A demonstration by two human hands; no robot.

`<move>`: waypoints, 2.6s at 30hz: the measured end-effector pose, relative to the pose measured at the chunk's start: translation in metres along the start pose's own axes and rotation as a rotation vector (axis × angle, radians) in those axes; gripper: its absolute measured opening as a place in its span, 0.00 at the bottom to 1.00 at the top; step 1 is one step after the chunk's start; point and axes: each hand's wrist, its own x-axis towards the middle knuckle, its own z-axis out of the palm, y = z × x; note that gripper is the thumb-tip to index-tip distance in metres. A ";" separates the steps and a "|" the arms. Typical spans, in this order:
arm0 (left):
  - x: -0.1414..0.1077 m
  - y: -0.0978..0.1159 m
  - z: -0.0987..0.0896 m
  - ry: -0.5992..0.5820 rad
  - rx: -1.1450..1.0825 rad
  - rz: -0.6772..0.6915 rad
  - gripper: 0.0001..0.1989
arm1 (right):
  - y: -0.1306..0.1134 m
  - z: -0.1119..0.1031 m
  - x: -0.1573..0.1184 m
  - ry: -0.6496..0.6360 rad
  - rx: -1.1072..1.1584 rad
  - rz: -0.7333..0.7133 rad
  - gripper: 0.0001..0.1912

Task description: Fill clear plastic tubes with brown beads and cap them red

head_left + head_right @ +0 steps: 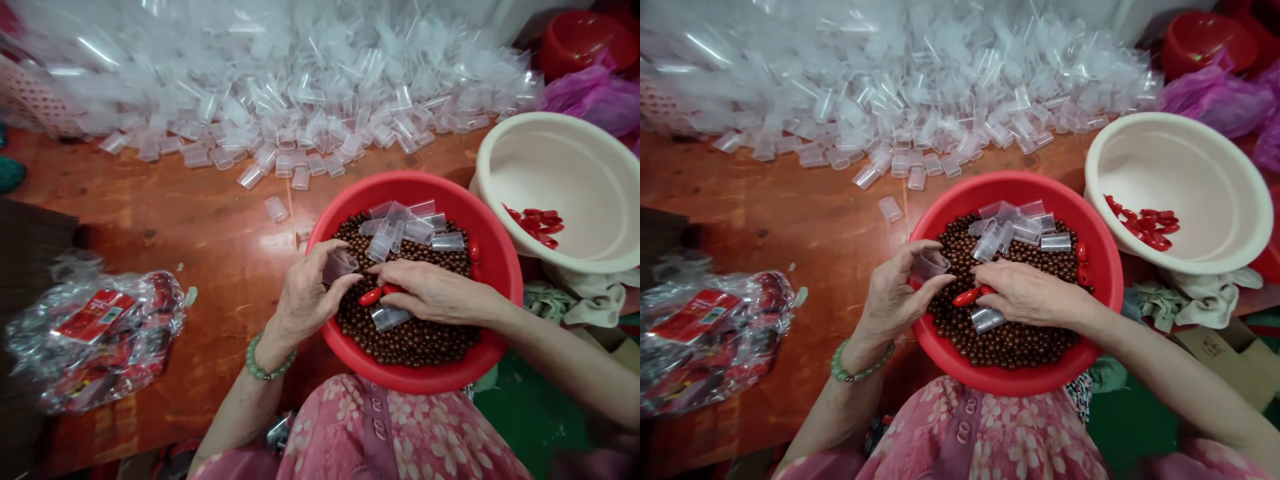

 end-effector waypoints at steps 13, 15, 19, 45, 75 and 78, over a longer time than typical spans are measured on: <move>0.004 -0.002 -0.003 -0.054 -0.050 0.047 0.19 | 0.000 -0.014 -0.056 -0.162 0.363 0.037 0.13; 0.006 -0.002 -0.002 -0.050 -0.015 0.044 0.19 | -0.011 0.001 -0.053 -0.282 0.367 -0.034 0.11; 0.006 -0.003 -0.001 -0.051 0.010 0.036 0.19 | -0.013 0.009 -0.043 -0.125 0.210 0.013 0.12; 0.021 0.020 0.006 -0.159 -0.394 -0.125 0.10 | 0.011 -0.005 -0.054 0.270 -0.291 0.072 0.22; 0.001 0.008 0.001 0.019 -0.188 -0.029 0.19 | -0.015 0.008 0.045 -0.254 -0.516 -0.027 0.11; 0.001 0.008 0.001 0.036 -0.284 -0.079 0.19 | -0.002 0.013 0.050 -0.193 -0.301 -0.097 0.08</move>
